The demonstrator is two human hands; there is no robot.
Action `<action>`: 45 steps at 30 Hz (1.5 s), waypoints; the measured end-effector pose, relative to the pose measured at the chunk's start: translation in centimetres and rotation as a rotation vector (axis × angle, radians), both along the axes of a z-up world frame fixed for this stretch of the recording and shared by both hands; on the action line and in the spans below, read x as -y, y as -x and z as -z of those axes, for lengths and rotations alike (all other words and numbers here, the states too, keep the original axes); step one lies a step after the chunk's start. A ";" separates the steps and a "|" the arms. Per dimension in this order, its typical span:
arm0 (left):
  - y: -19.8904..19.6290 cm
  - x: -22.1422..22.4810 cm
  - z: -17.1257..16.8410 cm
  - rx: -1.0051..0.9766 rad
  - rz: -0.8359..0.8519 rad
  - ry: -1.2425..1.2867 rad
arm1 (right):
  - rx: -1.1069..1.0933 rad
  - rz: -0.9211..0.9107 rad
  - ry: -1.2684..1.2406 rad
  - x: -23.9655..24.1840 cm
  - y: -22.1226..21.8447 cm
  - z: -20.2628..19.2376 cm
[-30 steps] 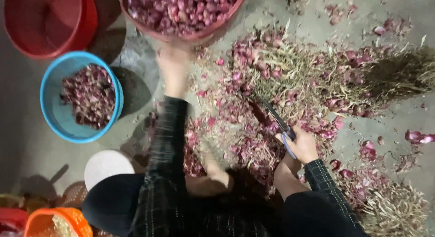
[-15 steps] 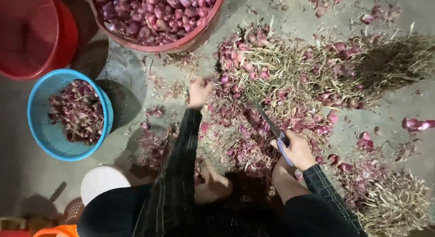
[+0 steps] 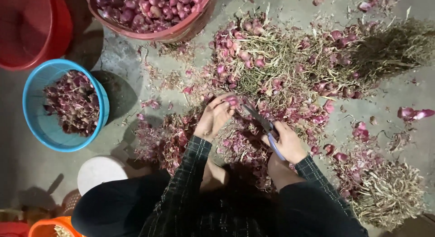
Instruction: Trimming the roots and stems of shallots using scissors and sorting them into baskets.
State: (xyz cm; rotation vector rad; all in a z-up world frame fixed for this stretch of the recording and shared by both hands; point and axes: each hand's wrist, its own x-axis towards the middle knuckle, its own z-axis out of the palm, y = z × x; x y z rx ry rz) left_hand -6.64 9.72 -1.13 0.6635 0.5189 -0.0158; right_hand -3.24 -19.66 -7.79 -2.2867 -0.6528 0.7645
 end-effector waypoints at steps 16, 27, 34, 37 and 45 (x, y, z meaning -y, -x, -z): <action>0.8 4.2 1.9 -0.115 -0.044 0.232 | 0.236 0.032 0.011 -0.2 -0.3 -4.2; 0.4 4.0 -0.5 -0.136 -0.052 0.073 | 0.342 0.039 0.055 1.0 -0.1 -3.9; 0.2 4.3 -1.4 -0.124 -0.076 0.047 | 0.241 0.065 0.044 0.8 0.1 -4.3; -0.1 4.5 -1.8 -0.094 -0.067 -0.078 | 0.182 0.076 0.047 1.0 0.3 -3.4; -0.1 5.3 -0.9 -0.026 -0.050 -0.440 | 0.093 0.057 0.057 0.5 0.6 -2.5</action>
